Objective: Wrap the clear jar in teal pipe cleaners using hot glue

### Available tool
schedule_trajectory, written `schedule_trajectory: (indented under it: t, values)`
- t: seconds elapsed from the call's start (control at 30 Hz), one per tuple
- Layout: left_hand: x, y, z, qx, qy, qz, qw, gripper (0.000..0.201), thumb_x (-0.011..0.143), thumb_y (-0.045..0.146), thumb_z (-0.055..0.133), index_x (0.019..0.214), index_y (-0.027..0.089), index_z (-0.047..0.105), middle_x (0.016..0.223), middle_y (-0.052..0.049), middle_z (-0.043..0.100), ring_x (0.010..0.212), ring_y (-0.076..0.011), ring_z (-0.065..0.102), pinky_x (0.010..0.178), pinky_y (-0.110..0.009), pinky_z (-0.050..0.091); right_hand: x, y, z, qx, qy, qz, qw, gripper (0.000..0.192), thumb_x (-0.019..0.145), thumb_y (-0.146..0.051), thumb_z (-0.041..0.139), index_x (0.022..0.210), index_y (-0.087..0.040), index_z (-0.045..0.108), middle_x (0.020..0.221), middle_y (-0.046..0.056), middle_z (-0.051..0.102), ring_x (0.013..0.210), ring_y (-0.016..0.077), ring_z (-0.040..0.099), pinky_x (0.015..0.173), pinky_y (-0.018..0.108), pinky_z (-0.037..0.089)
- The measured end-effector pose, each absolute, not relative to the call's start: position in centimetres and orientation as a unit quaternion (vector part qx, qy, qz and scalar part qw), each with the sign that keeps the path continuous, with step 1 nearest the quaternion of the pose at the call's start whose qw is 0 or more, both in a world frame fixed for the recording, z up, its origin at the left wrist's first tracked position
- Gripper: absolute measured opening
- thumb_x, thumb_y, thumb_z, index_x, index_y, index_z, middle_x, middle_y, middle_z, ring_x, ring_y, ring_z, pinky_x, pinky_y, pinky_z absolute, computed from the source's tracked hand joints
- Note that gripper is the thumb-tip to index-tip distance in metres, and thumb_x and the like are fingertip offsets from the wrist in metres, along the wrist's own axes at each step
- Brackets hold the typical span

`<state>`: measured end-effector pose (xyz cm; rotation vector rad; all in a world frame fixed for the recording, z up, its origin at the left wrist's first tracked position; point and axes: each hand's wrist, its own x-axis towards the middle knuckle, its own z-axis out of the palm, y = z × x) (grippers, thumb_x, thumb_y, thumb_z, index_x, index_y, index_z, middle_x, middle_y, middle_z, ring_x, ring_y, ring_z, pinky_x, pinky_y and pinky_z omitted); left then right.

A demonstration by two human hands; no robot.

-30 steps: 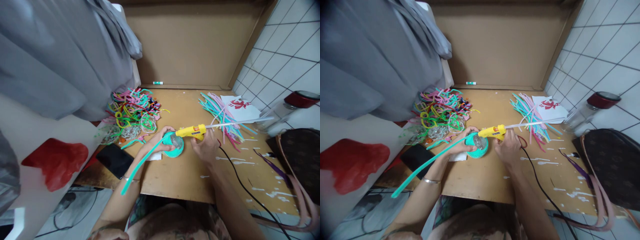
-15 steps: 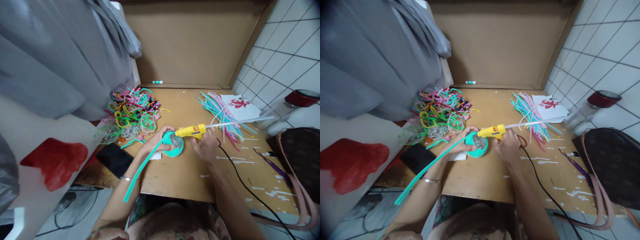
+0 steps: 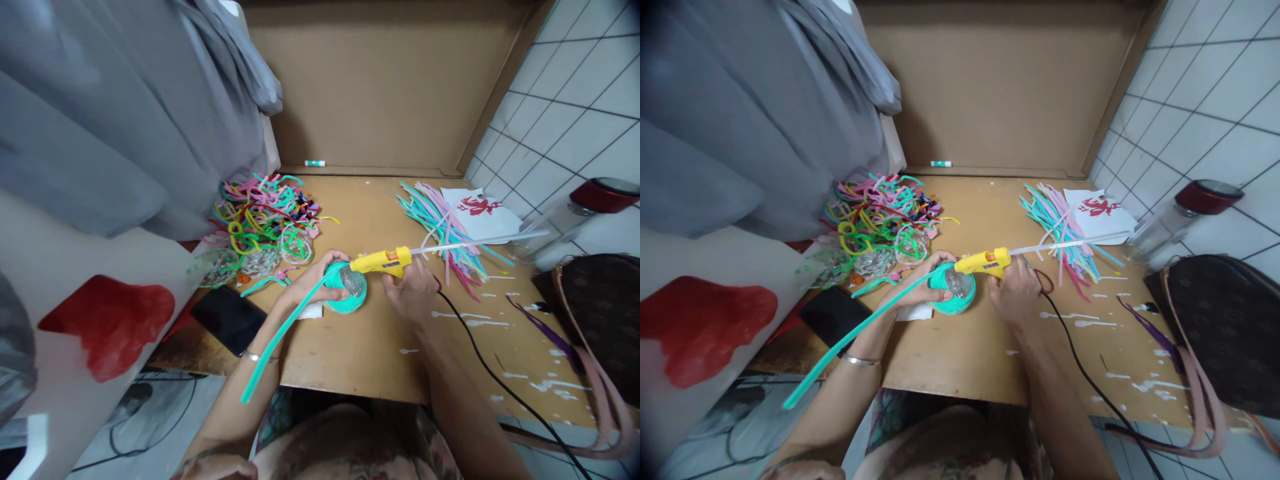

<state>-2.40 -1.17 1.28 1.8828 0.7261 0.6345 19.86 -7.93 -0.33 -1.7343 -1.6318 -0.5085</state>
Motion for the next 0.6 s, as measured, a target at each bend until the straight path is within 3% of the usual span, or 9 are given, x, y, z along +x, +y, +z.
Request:
schedule_trajectory:
  t: [0.6]
  values:
    - [-2.40, -1.23, 1.40, 0.777, 0.306, 0.271, 0.479, 0.066, 0.065, 0.037, 0.079, 0.120, 0.022, 0.047, 0.117, -0.005, 0.055, 0.101, -0.0212, 0.054, 0.086, -0.031, 0.045, 20.05, -7.81, -0.19, -0.687, -0.611, -0.163, 0.358, 0.031, 0.075, -0.029, 0.051, 0.103, -0.016, 0.057, 0.087, 0.010, 0.062, 0.078, 0.0254, 0.059, 0.066, 0.035, 0.046]
